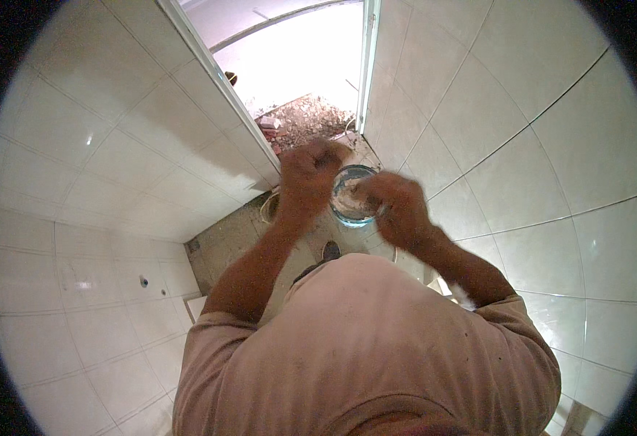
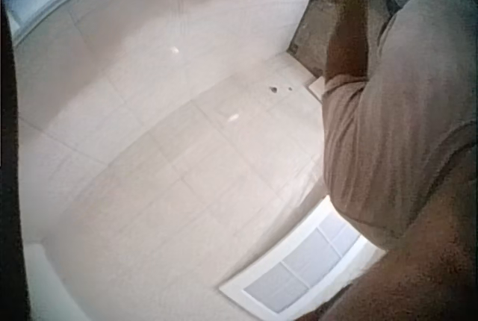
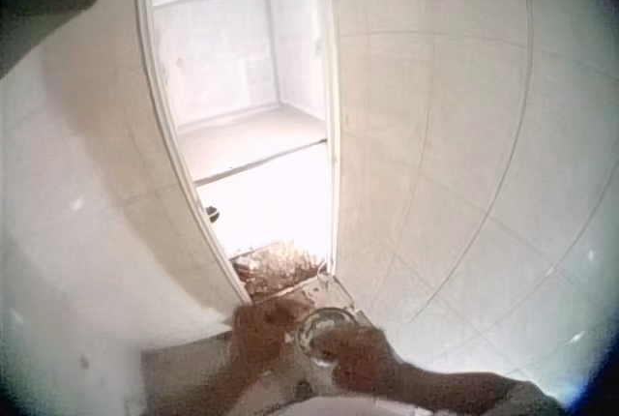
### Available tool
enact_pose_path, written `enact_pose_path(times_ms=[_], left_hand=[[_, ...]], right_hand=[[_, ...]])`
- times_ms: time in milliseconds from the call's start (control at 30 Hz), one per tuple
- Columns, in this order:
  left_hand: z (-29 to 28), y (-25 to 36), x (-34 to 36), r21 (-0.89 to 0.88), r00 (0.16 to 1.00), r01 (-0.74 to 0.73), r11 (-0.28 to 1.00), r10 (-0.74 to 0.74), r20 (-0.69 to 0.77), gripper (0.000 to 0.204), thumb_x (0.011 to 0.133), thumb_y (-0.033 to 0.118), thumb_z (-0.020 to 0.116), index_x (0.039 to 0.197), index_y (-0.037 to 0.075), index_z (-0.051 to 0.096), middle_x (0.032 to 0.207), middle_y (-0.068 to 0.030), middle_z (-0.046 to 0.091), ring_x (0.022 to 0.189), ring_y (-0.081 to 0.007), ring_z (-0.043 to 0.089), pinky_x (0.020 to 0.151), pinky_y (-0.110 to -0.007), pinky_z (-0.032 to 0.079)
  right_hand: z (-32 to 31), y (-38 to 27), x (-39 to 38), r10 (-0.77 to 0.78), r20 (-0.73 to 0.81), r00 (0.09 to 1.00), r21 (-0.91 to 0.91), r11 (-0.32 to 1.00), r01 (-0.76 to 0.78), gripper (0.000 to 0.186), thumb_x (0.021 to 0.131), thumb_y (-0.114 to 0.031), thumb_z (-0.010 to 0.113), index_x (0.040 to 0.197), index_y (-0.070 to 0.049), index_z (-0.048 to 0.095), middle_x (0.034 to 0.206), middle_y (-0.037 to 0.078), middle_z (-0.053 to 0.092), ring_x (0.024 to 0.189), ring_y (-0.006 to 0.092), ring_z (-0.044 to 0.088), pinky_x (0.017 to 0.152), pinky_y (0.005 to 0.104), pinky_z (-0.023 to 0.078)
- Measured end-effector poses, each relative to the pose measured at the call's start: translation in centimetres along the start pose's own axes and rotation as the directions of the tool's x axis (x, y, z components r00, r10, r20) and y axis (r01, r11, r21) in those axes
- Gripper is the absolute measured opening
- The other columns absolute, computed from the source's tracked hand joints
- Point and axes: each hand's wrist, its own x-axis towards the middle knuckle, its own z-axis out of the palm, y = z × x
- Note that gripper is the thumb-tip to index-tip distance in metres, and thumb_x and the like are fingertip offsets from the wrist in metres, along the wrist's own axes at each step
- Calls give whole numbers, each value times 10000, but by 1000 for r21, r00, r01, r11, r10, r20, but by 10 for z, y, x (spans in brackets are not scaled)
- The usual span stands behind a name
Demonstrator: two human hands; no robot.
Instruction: The person uses a trowel to scrape and smooth the top edge of a door frame. Then, the person uses a screwdriver to strip insulation from electrical wires and connects them to a ceiling fixture.
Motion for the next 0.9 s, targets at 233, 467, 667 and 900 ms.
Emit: enact_pose_path(times_ms=[233,467,667,900], left_hand=[[-13,-12,1,10,998,48,999,-48,-48,136,868,133,717,839,0,717,697,-47,659,609,-107,544,585,-303,462],[-8,-29,-14,2,886,195,981,-177,428,168,890,133,681,913,-23,739,731,-62,672,619,-120,545,620,-308,480],[-10,-22,-4,-370,818,520,770,-324,476,267,921,262,712,981,4,749,701,-28,643,549,-105,485,516,-260,380],[13,-24,14,-523,889,454,721,-323,325,303,948,294,692,1010,1,738,598,56,462,508,-55,333,481,-229,284]], right_hand=[[3,19,-12,157,79,984,-33,987,-155,127,932,13,560,844,-6,651,884,103,713,819,155,657,750,308,525],[-25,-5,28,-44,-225,973,106,992,69,86,832,10,647,895,-48,654,832,157,668,770,349,671,692,392,545],[-37,19,29,24,-288,957,-11,1000,-28,98,851,-7,671,930,-62,659,832,130,656,753,322,668,662,380,535],[-42,13,31,39,-260,965,-69,996,-59,167,854,-38,696,1018,-71,692,848,107,667,753,282,669,675,369,553]])
